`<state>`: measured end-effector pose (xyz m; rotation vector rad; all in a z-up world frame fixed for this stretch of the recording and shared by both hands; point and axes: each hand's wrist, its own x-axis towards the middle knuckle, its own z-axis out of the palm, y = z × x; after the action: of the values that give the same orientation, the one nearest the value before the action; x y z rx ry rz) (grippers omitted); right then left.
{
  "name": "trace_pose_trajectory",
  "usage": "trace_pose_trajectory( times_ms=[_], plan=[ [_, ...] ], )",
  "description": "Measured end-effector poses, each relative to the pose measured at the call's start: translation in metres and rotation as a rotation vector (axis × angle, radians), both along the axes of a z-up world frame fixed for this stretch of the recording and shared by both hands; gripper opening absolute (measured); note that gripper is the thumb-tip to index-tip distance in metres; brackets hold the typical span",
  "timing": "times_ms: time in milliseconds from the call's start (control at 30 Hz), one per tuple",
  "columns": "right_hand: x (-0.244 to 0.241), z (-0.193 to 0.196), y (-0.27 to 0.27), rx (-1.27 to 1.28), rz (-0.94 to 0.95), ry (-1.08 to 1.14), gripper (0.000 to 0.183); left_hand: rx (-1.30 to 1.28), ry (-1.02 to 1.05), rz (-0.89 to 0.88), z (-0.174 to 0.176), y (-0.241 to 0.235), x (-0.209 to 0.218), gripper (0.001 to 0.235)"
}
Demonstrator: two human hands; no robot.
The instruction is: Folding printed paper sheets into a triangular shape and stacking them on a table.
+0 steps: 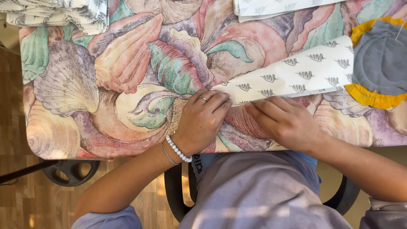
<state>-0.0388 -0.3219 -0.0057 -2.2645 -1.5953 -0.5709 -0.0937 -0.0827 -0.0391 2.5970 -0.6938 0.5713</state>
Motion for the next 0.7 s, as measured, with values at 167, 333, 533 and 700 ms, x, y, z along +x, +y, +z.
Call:
trace_pose_trajectory(
  times_ms=[167, 333, 533, 700],
  plan=[
    [0.006, -0.006, -0.001, 0.027, -0.033, -0.069, 0.014, 0.015, -0.011, -0.005, -0.003, 0.000, 0.001, 0.019],
    [0.012, 0.003, 0.001, 0.034, -0.077, -0.104, 0.013, -0.001, -0.011, -0.001, 0.002, 0.000, -0.001, 0.018],
    [0.016, -0.005, 0.002, -0.019, -0.019, 0.026, 0.016, -0.012, -0.006, -0.018, 0.004, 0.002, 0.002, 0.017],
    [0.015, 0.009, 0.011, -0.033, -0.050, 0.075, 0.016, 0.000, 0.038, -0.038, 0.007, 0.007, 0.003, 0.019]
  ],
)
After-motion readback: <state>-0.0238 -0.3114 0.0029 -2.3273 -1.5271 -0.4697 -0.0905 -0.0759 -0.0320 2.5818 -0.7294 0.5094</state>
